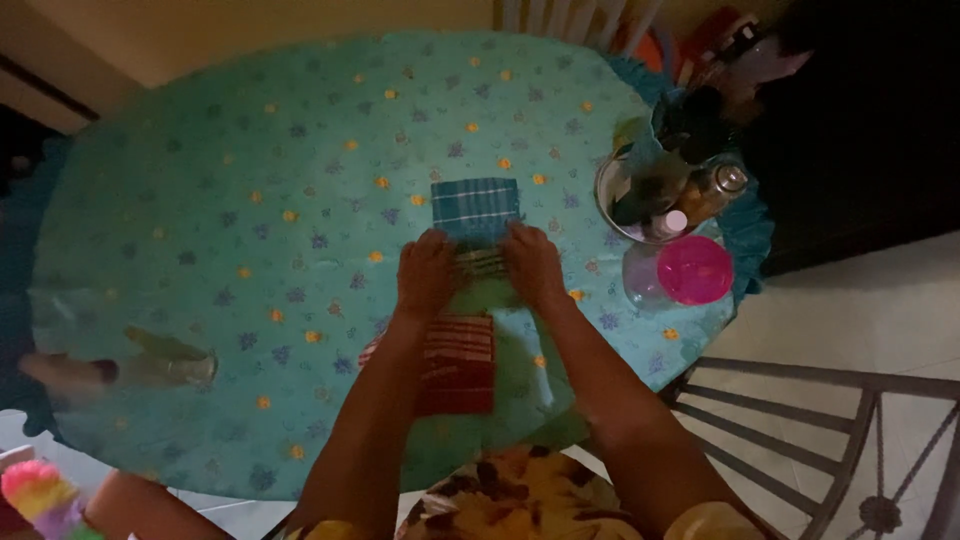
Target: Fold cleaning cloths on a table and organize them near a chair.
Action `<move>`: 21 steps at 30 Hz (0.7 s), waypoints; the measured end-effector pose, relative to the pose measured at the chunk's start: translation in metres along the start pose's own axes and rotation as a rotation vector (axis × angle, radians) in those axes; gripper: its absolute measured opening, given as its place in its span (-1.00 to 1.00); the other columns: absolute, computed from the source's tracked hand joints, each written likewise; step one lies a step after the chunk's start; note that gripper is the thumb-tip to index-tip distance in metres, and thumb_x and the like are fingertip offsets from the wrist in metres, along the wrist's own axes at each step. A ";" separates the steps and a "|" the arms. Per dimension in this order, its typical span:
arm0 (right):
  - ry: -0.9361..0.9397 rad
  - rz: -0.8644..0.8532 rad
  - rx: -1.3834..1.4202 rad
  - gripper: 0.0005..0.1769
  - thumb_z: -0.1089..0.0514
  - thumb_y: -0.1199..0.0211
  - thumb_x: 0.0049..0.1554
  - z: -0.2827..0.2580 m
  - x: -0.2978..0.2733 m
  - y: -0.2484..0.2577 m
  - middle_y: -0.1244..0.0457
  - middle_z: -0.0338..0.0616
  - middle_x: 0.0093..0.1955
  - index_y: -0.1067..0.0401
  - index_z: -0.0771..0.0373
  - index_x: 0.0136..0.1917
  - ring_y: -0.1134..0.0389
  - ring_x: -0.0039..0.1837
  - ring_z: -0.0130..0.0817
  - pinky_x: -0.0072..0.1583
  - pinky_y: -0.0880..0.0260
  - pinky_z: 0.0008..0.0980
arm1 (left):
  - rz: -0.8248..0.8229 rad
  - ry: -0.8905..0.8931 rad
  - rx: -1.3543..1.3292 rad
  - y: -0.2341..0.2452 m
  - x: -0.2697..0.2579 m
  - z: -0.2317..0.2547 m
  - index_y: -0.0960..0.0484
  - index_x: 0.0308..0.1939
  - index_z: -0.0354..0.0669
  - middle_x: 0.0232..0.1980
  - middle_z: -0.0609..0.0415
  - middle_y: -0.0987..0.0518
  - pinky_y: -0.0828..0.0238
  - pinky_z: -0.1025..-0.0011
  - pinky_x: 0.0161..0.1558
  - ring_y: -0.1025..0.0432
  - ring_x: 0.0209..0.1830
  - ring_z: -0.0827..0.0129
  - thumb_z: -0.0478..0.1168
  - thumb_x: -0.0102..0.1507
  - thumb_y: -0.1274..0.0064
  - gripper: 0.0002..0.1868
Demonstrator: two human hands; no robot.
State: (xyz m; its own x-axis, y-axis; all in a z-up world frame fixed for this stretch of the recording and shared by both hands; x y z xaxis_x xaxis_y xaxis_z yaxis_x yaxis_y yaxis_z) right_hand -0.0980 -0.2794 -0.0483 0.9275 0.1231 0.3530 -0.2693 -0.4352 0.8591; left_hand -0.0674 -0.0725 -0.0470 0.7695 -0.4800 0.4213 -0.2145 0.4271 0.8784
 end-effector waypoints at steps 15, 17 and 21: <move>0.130 0.065 0.063 -0.71 0.23 -0.37 0.07 0.035 0.009 -0.021 -0.40 -0.12 0.09 -0.45 0.00 0.06 -0.37 0.31 0.03 0.46 -0.30 0.04 | -0.300 0.106 0.099 0.002 0.017 -0.014 -0.58 -0.14 0.00 -0.03 0.06 -0.64 -0.34 -0.01 0.22 -0.45 0.24 0.10 -0.06 0.16 -0.29 -0.71; -0.108 0.031 0.237 -0.72 0.24 -0.31 0.13 0.034 0.011 -0.010 -0.39 -0.08 0.02 -0.43 0.07 0.13 -0.39 0.12 -0.04 0.22 -0.35 -0.02 | -0.206 0.089 -0.006 0.002 0.016 -0.018 -0.53 -0.18 -0.02 -0.13 0.01 -0.61 -0.41 0.06 0.09 -0.49 0.03 0.11 -0.11 0.22 -0.27 -0.77; -0.560 -0.013 0.568 -0.63 0.15 -0.22 0.26 0.017 0.016 0.023 -0.28 0.08 -0.24 -0.33 0.11 0.33 -0.26 -0.30 -0.18 -0.18 -0.23 -0.15 | -0.136 0.416 -0.513 0.013 0.019 -0.018 -0.51 -0.02 -0.20 -0.34 -0.12 -0.61 -0.43 0.13 -0.34 -0.52 -0.42 0.07 -0.18 0.30 -0.15 -0.75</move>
State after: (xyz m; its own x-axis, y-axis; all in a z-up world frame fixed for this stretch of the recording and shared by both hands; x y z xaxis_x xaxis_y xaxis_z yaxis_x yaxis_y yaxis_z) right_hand -0.0849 -0.3020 -0.0293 0.9628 -0.2692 -0.0244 -0.2236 -0.8436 0.4882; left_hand -0.0451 -0.0622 -0.0316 0.9590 -0.2642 0.1022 0.1347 0.7425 0.6561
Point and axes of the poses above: each hand's wrist, its own x-axis towards the middle knuckle, its own y-axis out of the back of the hand, z = x × y, the point moved 4 cm from there along x, towards the middle knuckle
